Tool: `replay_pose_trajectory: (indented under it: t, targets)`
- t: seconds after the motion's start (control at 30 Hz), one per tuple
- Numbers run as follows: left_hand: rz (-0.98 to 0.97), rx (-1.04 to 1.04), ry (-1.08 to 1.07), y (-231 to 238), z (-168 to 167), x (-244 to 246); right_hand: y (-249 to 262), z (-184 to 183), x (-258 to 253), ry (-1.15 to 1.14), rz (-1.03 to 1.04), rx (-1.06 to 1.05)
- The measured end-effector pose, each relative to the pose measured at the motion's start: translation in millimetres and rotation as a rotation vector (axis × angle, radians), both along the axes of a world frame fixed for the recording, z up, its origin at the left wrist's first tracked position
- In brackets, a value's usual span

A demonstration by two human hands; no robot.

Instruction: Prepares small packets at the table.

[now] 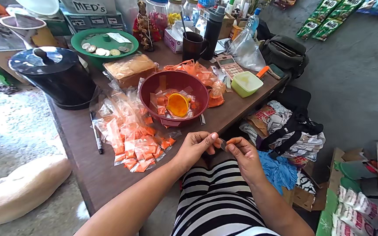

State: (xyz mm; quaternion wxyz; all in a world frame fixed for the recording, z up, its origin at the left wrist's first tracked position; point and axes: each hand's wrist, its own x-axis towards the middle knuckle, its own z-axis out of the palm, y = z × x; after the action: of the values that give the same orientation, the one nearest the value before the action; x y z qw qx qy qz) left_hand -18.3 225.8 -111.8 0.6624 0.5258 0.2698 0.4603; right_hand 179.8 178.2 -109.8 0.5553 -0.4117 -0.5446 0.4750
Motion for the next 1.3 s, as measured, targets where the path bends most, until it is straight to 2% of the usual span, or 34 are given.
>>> replay_pose_trajectory:
  t: [0.3,0.67,0.87,1.3]
  targets:
    - [0.002,-0.021,0.092,-1.8,3.3,1.9,1.0,-1.7,-1.7,0.007,-0.019,0.026]
    - [0.142,0.207,0.124,-3.6,-8.3,5.6,2.9,-11.9,-3.6,0.038,0.007,0.023]
    - [0.193,0.443,0.282,-6.8,-10.5,7.4,3.0,-14.1,-1.2,-0.013,0.046,0.087]
    - [0.221,0.489,0.33,-7.3,-11.5,8.7,3.0,-15.9,-2.6,-0.065,-0.025,0.135]
